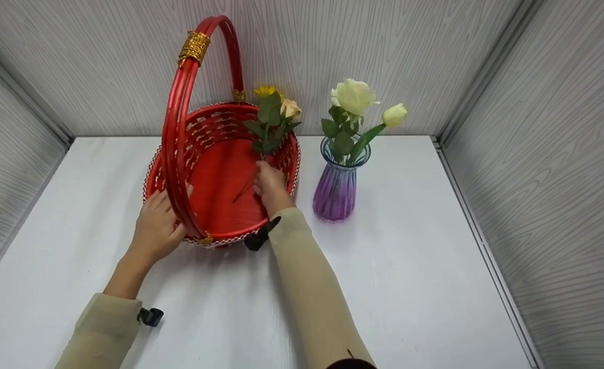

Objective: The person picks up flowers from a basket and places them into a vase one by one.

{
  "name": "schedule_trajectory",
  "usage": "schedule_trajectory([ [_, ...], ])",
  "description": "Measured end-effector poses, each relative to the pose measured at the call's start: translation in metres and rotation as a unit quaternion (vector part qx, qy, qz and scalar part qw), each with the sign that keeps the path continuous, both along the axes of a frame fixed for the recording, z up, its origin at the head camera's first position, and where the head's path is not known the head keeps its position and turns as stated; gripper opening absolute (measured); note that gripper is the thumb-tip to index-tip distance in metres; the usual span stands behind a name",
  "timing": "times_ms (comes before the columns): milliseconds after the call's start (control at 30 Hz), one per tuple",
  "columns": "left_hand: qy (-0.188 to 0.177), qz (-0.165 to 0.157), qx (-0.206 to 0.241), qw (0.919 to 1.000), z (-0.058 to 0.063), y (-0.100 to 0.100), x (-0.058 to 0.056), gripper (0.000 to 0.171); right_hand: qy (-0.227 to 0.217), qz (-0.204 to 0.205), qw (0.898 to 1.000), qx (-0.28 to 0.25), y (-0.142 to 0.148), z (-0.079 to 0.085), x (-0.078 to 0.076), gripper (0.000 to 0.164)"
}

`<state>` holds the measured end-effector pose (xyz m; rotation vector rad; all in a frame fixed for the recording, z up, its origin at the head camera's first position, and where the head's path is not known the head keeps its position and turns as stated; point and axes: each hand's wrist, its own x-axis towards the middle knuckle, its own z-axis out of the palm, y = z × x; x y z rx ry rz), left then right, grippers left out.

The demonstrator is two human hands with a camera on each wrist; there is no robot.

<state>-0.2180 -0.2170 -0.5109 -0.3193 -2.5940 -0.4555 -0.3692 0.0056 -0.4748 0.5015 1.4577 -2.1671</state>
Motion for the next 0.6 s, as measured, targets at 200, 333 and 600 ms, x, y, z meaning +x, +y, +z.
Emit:
schedule_trajectory([
  [200, 0.01, 0.0, -0.002, 0.9999, -0.0008, 0.0001, 0.0004, 0.059, -0.018, 0.007, 0.999, -0.039, 0.0013, -0.0004, -0.002, 0.052],
  [333, 0.008, -0.001, -0.002, 1.0, 0.0009, 0.0004, -0.0002, 0.059, -0.011, -0.01, 0.998, -0.054, 0.0015, 0.001, -0.0011, 0.046],
  [600, 0.003, -0.002, 0.001, 1.0, 0.001, 0.0002, -0.0005, 0.059, 0.018, -0.031, 0.997, -0.068, -0.0007, 0.0003, -0.0001, 0.037],
])
